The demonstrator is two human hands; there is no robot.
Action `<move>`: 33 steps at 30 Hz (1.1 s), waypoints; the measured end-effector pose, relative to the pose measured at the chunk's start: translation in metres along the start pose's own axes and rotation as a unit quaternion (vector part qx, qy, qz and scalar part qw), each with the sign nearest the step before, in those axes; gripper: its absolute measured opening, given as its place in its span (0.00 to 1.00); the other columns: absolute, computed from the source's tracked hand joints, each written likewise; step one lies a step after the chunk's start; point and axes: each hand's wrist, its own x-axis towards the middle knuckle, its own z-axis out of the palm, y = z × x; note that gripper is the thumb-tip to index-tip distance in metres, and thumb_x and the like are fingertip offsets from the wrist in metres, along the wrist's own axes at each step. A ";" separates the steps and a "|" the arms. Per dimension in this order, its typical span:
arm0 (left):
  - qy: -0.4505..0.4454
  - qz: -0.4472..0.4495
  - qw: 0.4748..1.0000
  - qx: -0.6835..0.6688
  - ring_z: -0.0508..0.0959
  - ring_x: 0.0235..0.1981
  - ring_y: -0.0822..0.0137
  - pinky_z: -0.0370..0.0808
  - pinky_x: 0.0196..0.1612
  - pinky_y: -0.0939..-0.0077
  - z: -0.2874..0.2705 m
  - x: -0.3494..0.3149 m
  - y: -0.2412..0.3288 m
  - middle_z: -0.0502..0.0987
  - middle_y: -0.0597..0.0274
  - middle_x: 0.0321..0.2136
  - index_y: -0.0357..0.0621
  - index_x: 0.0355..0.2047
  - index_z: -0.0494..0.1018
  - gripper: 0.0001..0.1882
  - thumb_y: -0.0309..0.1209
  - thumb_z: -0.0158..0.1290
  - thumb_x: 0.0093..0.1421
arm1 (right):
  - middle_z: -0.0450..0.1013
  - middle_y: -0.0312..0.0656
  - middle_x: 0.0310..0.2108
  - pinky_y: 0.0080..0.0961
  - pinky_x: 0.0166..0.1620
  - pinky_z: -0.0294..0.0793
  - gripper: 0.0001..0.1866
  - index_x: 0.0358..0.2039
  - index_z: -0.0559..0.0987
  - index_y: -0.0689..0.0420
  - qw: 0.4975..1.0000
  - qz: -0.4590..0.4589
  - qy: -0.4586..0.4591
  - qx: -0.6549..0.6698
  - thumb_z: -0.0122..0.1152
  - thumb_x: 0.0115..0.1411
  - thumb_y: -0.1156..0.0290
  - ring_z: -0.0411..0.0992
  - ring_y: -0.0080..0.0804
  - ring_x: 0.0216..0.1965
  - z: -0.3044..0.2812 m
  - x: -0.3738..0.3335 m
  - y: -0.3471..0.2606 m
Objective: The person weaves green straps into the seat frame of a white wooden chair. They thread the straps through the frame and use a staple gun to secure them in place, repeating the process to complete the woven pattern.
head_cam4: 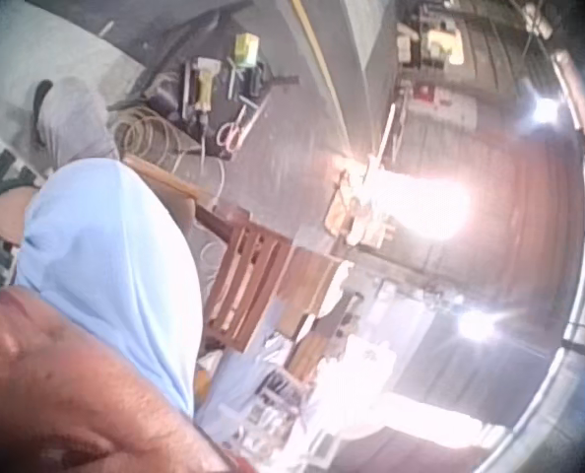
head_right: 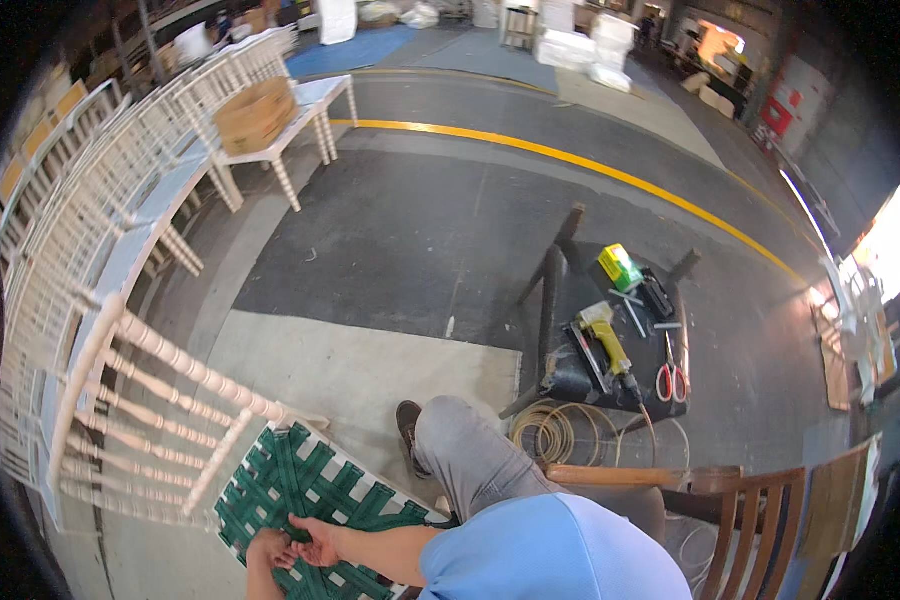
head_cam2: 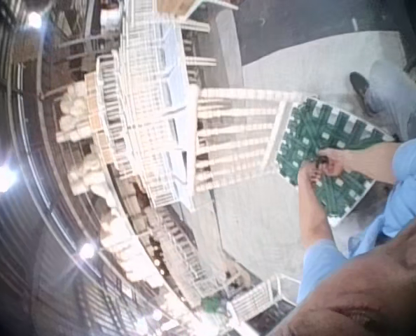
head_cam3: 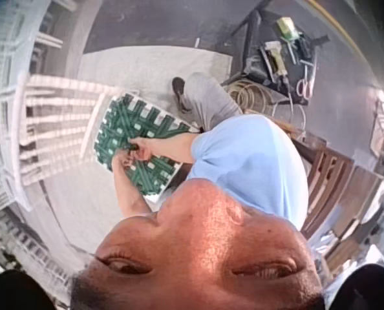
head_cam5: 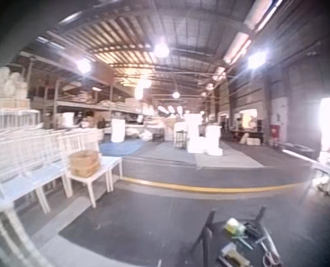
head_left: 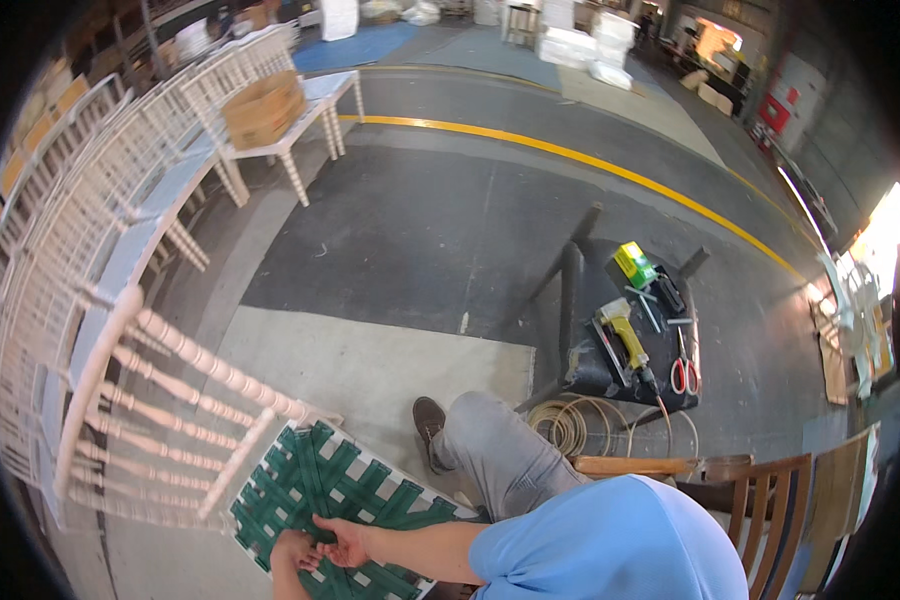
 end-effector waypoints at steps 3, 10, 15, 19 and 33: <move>0.015 0.027 1.000 0.005 0.80 0.18 0.55 0.79 0.19 0.61 0.008 -0.005 0.002 0.78 0.47 0.22 0.28 0.33 0.74 0.09 0.23 0.46 0.67 | 0.75 0.34 0.21 0.19 0.25 0.80 0.37 0.30 0.75 0.59 1.000 -0.005 -0.019 0.000 0.66 0.54 0.30 0.75 0.23 0.20 -0.003 -0.008 -0.004; 0.188 0.228 0.955 -0.031 0.78 0.16 0.58 0.70 0.15 0.63 0.036 -0.021 0.009 0.78 0.49 0.22 0.26 0.30 0.76 0.12 0.27 0.52 0.64 | 0.76 0.36 0.29 0.26 0.32 0.78 0.20 0.39 0.79 0.49 0.970 -0.097 -0.010 -0.223 0.56 0.69 0.44 0.75 0.26 0.26 -0.003 -0.035 0.014; 0.551 0.239 0.797 0.061 0.82 0.42 0.40 0.77 0.47 0.48 -0.042 -0.074 -0.046 0.83 0.38 0.38 0.31 0.42 0.81 0.23 0.41 0.47 0.67 | 0.77 0.53 0.43 0.43 0.48 0.78 0.29 0.65 0.71 0.46 0.453 -0.439 0.199 -0.750 0.58 0.67 0.48 0.77 0.50 0.42 -0.012 -0.159 -0.024; 0.543 0.210 0.812 0.048 0.81 0.41 0.42 0.77 0.45 0.49 -0.049 -0.112 -0.062 0.82 0.37 0.43 0.29 0.47 0.79 0.25 0.43 0.47 0.68 | 0.70 0.61 0.60 0.48 0.63 0.68 0.40 0.70 0.65 0.52 0.423 -0.438 0.431 -0.666 0.58 0.64 0.41 0.70 0.60 0.59 -0.044 -0.195 -0.054; 0.293 0.428 0.778 -0.355 0.72 0.28 0.73 0.71 0.33 0.74 0.020 -0.101 -0.044 0.74 0.66 0.29 0.41 0.40 0.74 0.15 0.39 0.44 0.74 | 0.76 0.53 0.57 0.43 0.59 0.72 0.39 0.59 0.77 0.57 0.518 -0.432 0.402 -0.619 0.58 0.63 0.36 0.74 0.51 0.58 -0.050 -0.211 -0.103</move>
